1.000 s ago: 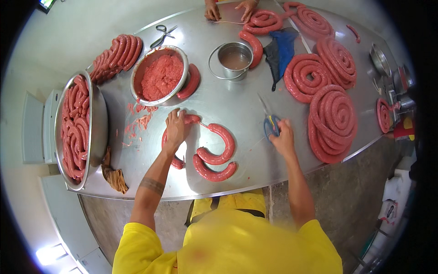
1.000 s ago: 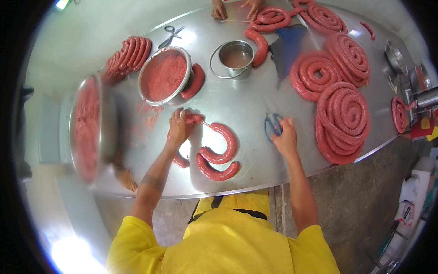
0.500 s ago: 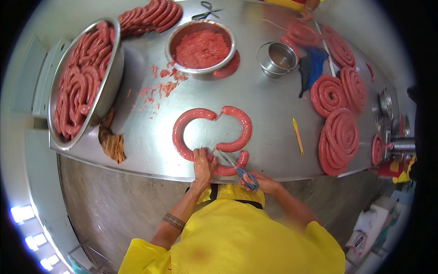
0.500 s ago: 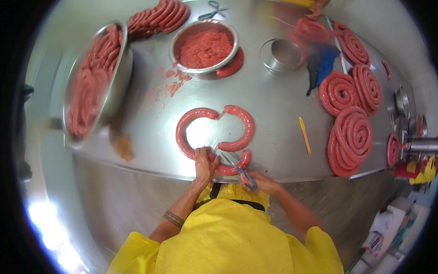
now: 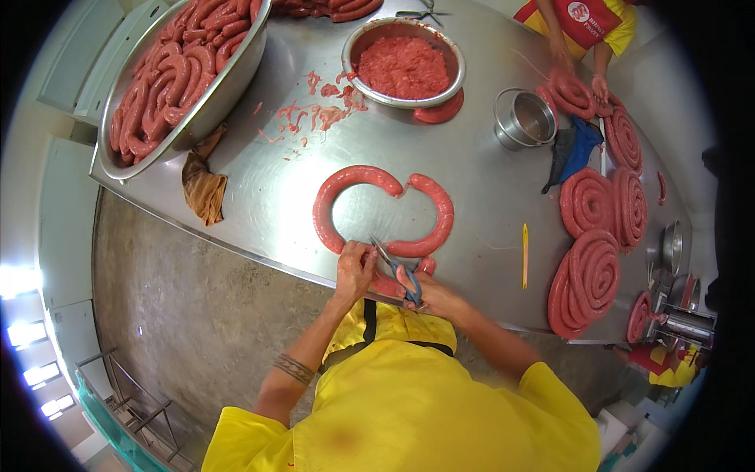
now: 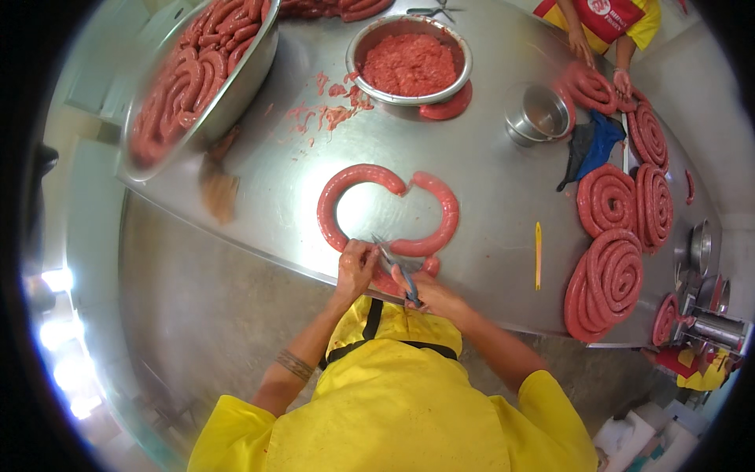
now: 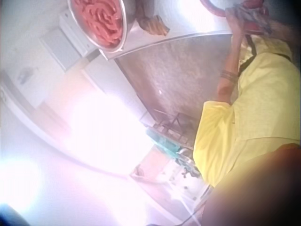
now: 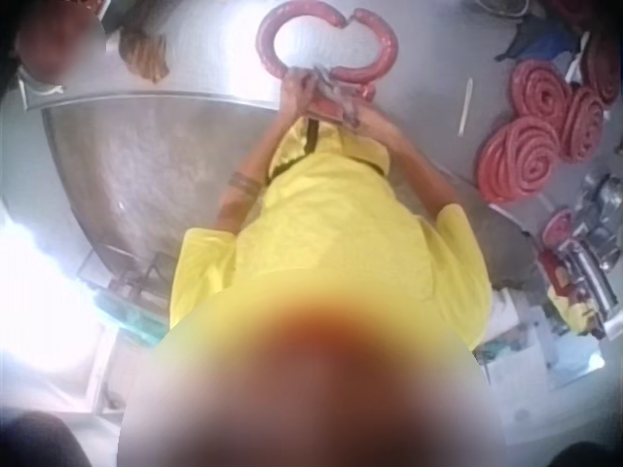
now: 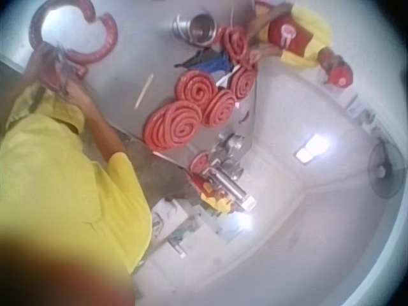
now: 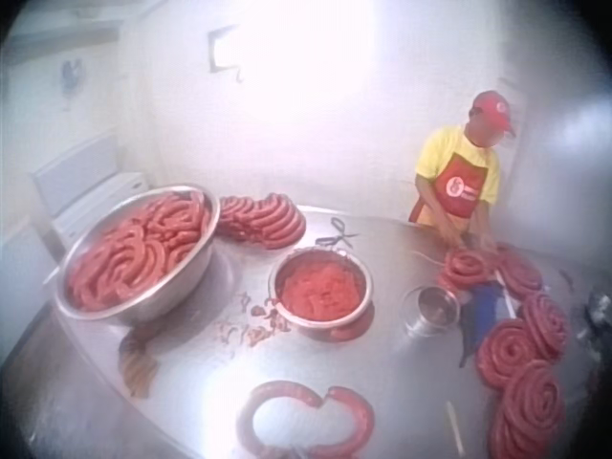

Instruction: The person coils long links of raw sausage into spiral shapes on a stainless steel table. They use a yellow plastic tool to prick the sausage casing and occasionally use scissors to cut the links. The finished spirals are stacked on the table.

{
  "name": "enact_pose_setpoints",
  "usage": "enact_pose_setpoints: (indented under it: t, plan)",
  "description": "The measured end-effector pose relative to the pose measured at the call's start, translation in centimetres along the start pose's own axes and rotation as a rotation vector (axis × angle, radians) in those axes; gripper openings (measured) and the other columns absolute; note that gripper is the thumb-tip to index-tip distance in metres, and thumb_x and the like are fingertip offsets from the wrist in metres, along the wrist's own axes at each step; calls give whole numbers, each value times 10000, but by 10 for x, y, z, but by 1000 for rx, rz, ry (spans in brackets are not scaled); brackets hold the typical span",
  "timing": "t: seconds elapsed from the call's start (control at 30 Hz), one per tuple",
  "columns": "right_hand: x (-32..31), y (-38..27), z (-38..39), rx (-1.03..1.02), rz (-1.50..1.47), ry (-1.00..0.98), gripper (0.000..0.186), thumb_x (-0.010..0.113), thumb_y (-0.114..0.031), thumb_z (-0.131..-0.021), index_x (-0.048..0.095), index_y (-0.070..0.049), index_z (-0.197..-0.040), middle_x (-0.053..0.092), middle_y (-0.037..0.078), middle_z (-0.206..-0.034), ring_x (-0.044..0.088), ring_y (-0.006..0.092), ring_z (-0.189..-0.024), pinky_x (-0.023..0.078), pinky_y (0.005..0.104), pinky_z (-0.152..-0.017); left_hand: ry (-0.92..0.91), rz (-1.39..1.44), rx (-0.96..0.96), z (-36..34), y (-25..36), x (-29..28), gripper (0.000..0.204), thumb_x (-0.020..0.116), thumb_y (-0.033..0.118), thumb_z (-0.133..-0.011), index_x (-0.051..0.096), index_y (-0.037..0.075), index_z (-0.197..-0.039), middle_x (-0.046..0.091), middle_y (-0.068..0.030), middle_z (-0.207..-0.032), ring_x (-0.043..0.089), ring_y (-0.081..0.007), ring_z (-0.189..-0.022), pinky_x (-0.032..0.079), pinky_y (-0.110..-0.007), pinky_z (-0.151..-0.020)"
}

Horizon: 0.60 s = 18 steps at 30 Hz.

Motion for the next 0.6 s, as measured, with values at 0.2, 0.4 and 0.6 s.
enact_pose_setpoints:
  t: [0.2, 0.4, 0.6]
  plan:
    - [-64, -31, 29, -388, -107, 280, 364, 756, -391, -901, 633, -49, -877, 539, -5, -630, 491, 95, -496, 373, 247, -445, -229, -38, -111, -4, -2, -9, 131, 715, 97, -884, 682, -11, -951, 641, -162, -907, 642, -236, -746, 514, -351, -647]
    - [-255, -53, 100, -208, 844, 1250, 297, 825, -227, -779, 683, -14, -929, 667, 114, -821, 641, 270, -733, 531, 425, -694, -171, -300, 450, -78, 63, 17, 408, 730, 86, -813, 575, 12, -1183, 639, -180, -1083, 597, -348, -1078, 470, -467, -921]
    - [-287, -22, 120, -489, 828, 1667, 588, 866, -235, -734, 567, -47, -1204, 530, 198, -1261, 547, 406, -1134, 438, 522, -959, -243, -779, 578, -149, 61, 76, 453, 649, 132, -848, 500, 26, -1262, 703, -200, -971, 653, -369, -1016, 438, -508, -960]
Point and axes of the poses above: each hand's wrist, its own z-axis away from the middle knuckle, its own x-axis out of the palm, y = z × x, the point moved 6 cm from there along -z, towards the middle knuckle
